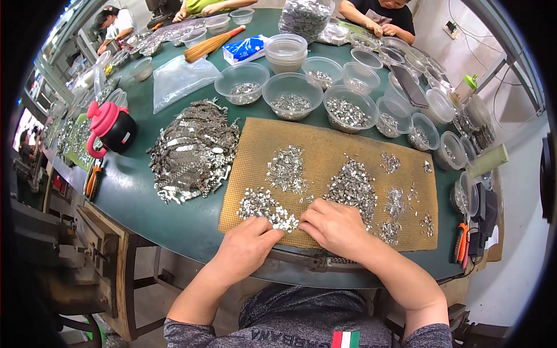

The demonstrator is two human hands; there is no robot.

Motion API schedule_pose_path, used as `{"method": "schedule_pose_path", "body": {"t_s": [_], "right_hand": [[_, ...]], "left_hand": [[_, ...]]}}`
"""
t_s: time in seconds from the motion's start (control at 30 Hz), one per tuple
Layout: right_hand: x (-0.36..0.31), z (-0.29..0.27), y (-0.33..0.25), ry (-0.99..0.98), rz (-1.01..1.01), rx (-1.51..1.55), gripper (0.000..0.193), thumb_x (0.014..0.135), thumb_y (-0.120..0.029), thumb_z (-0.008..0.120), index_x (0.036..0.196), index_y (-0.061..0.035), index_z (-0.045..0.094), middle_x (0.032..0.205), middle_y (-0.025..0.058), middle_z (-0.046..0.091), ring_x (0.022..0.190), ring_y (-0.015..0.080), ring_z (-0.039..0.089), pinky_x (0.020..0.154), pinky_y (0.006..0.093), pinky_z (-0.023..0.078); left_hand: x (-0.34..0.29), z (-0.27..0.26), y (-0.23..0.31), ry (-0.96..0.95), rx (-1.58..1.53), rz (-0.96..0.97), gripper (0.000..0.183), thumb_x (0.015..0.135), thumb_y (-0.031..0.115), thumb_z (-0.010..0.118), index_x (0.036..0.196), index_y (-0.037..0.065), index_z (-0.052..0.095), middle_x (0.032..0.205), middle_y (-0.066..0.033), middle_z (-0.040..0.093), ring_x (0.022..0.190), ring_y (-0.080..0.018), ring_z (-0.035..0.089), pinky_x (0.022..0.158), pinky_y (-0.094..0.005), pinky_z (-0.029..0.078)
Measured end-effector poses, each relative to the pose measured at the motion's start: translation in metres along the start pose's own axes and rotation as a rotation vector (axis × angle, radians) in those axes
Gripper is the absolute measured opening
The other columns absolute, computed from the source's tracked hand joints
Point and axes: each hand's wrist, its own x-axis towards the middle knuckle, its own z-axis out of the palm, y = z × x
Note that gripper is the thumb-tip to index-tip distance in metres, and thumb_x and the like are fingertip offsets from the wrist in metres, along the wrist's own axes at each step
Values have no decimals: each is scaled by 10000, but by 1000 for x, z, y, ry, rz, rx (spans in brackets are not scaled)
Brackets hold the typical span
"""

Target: The person sorts small metal pieces from a table into plastic containers and a metal tray by hand, then operates a manual press.

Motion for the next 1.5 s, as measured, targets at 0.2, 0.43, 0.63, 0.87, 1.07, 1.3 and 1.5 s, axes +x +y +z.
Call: {"method": "schedule_pose_path", "body": {"t_s": [0.2, 0.43, 0.63, 0.87, 1.07, 1.3, 1.5], "right_hand": [[3, 3, -7, 25, 64, -101, 118, 923, -210, 715, 910, -100, 671, 869, 47, 623, 755, 245, 688, 640, 370, 553], [-5, 1, -10, 1, -51, -250, 102, 819, -123, 650, 889, -70, 597, 875, 62, 572, 822, 229, 666, 670, 356, 569], [-17, -7, -3, 65, -47, -147, 118, 869, -126, 714, 920, -70, 624, 849, 64, 576, 772, 229, 667, 641, 375, 551], [-65, -47, -1, 42, 86, -9, 157, 841, -76, 757, 936, -73, 633, 922, 60, 658, 807, 251, 678, 729, 370, 549], [-101, -55, -11, 40, 69, 35, 200, 806, -34, 774, 928, -59, 618, 980, 62, 668, 917, 279, 675, 823, 405, 548], [-111, -36, -17, 121, 81, -54, 223, 779, -29, 775, 949, -49, 632, 1006, 74, 660, 937, 277, 679, 860, 400, 552], [-115, -38, -26, 86, 37, -193, 224, 786, -80, 716, 996, -33, 653, 1051, 82, 665, 1037, 245, 675, 912, 376, 532]], "left_hand": [[4, -6, 0, -135, 39, 51, 198, 836, 73, 633, 1031, 89, 668, 903, -50, 563, 871, -243, 624, 711, -368, 541], [8, -11, 6, -150, 80, 45, 115, 830, 45, 632, 940, 56, 600, 883, -73, 558, 851, -268, 621, 713, -389, 542], [8, -8, 8, -99, 34, 9, 99, 866, 63, 727, 942, 60, 663, 862, -78, 600, 811, -283, 642, 710, -391, 530], [8, 4, 9, -4, -71, -10, 114, 850, 64, 753, 937, 84, 682, 834, -61, 576, 794, -268, 628, 686, -388, 520], [13, 1, 9, -60, -58, -6, 102, 852, 62, 755, 921, 77, 682, 836, -75, 591, 799, -290, 624, 681, -403, 510], [21, -2, 12, -144, -16, 23, 109, 852, 71, 754, 917, 67, 666, 832, -78, 580, 791, -292, 628, 680, -407, 515], [20, -2, 15, -134, 42, 14, 99, 858, 93, 754, 913, 71, 675, 843, -70, 595, 792, -283, 636, 683, -393, 522]]}}
